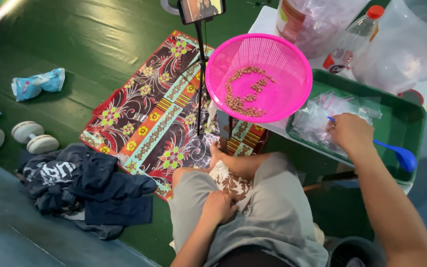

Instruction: The person portions dry pet kibble from a pink basket into small plastic bags, using a blue spoon to scoop the kibble and then sealing each bag.

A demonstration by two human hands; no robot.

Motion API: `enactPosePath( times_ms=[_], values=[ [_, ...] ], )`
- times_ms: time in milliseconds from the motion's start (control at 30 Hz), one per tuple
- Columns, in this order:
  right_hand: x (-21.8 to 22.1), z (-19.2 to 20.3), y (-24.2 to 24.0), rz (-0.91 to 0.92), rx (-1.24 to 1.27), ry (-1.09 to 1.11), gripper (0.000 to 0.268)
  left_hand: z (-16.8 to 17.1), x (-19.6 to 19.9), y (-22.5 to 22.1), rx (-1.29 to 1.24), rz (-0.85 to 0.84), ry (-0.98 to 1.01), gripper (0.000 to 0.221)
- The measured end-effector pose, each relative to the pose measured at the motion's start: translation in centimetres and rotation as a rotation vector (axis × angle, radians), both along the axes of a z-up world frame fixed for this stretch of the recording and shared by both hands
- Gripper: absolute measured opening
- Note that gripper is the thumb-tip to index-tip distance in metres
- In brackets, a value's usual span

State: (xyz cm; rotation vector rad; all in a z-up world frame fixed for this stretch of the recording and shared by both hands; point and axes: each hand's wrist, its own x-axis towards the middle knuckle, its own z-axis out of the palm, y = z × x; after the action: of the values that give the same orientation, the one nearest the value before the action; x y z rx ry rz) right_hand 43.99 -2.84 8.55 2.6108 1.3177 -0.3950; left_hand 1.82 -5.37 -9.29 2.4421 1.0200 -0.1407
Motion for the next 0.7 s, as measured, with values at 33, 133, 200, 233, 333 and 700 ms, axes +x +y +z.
enactPosePath(
  times_ms=[33,133,200,233,333,700],
  values=[
    [-0.1,0.1,-0.1,-0.005,0.014,-0.017,0.023,-0.2,-0.1,0.0,0.006,0.004,-0.013,0.031],
    [0.0,0.5,-0.1,-0.008,0.064,-0.036,0.025,-0.4,-0.1,-0.2,0.015,0.016,-0.030,0.030],
    [-0.1,1.2,-0.2,-0.007,0.094,-0.036,0.028,-0.5,0.0,-0.3,0.012,0.022,-0.031,0.031],
    [-0.2,1.6,-0.3,-0.014,0.088,-0.029,0.031,-0.8,0.0,-0.3,0.009,0.023,-0.023,0.030],
    [-0.6,2.6,-0.6,-0.057,0.082,-0.018,0.036,-0.9,0.0,-0.3,-0.002,0.010,-0.004,0.031],
    [-9.6,7.9,-7.9,-0.018,0.567,0.112,0.021,2.7,-0.6,-0.9,-0.433,0.309,-0.467,0.009]
  ],
)
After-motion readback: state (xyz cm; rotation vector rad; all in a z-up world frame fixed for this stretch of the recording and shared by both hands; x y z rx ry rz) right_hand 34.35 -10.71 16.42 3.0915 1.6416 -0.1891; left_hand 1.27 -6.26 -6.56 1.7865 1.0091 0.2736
